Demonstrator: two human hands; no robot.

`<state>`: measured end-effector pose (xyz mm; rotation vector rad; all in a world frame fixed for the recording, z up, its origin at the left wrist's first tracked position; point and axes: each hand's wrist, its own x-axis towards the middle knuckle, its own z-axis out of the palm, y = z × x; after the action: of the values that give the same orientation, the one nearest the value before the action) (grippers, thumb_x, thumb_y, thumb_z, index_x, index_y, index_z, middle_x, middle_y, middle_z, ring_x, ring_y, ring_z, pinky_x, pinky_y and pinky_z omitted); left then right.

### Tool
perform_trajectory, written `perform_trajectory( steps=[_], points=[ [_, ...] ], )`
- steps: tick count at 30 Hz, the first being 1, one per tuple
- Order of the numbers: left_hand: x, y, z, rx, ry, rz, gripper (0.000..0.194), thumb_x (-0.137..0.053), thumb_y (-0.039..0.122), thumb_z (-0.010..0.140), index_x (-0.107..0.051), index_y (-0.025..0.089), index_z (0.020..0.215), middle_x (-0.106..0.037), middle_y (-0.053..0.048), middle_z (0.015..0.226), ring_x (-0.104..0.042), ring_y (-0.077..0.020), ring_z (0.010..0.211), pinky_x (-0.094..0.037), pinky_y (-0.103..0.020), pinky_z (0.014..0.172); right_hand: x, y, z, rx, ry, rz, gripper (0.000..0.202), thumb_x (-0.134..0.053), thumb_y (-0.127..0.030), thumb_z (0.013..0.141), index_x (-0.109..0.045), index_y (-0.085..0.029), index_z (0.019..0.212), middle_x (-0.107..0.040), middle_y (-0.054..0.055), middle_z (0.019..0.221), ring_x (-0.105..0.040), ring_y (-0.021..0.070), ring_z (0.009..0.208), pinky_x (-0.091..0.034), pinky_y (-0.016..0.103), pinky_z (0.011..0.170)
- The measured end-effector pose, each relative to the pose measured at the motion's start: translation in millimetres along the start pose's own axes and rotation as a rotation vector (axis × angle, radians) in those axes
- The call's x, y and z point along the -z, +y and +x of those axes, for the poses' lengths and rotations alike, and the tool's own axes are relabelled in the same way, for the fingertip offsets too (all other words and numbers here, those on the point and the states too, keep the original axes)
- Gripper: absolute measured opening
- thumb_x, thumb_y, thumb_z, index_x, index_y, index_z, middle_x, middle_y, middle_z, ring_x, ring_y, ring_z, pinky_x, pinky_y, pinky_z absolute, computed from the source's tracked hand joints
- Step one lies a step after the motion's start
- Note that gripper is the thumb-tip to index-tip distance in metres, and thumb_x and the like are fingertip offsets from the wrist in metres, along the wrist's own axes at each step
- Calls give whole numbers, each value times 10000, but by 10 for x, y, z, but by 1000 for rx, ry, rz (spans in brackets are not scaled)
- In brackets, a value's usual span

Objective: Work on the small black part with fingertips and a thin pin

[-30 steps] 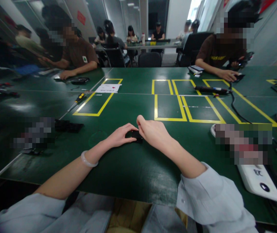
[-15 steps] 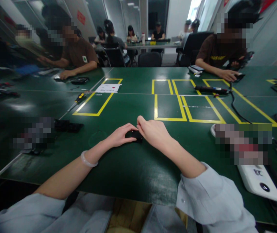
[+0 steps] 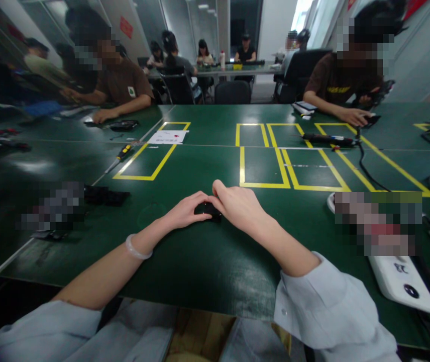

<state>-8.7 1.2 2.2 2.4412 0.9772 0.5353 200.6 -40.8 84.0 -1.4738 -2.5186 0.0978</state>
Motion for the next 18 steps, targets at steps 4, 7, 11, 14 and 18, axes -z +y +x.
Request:
perform_trajectory(
  steps=[4,7,11,14,18],
  points=[
    [1,9,-1,-8,-1,0,343,-603,389,835,-557,230,1136,-560,-48,1060,-564,-216,978,-461,-351,866,-22,16,8,-2,0,-45,232,-320,-360,962,-488,-208,1009,-655,24,730,-594,161,635,-227,238,521],
    [4,16,1,-21,5,0,345,-607,381,832,-553,229,1137,-562,-45,1058,-566,-210,976,-463,-344,863,-27,15,3,0,-1,-48,223,-306,-308,956,-484,-203,1041,-657,25,733,-586,155,621,-235,241,528],
    [8,15,5,-10,4,-1,338,-607,388,826,-553,228,1120,-564,-45,1055,-568,-216,981,-464,-353,871,-12,2,-7,7,3,-13,212,-328,-265,929,-467,-198,1073,-662,23,758,-581,152,619,-253,243,541],
    [6,6,7,-8,5,-1,335,-610,391,824,-551,228,1111,-563,-44,1066,-569,-217,984,-464,-353,873,2,-6,-12,1,1,2,202,-341,-260,921,-465,-198,1069,-666,23,770,-584,152,627,-262,243,549],
    [0,-6,4,-18,9,5,331,-615,387,830,-552,228,1113,-559,-39,1057,-566,-206,971,-461,-336,862,-2,-4,-13,6,8,11,200,-338,-322,945,-469,-205,1041,-664,21,768,-593,156,644,-263,243,548]
  ],
)
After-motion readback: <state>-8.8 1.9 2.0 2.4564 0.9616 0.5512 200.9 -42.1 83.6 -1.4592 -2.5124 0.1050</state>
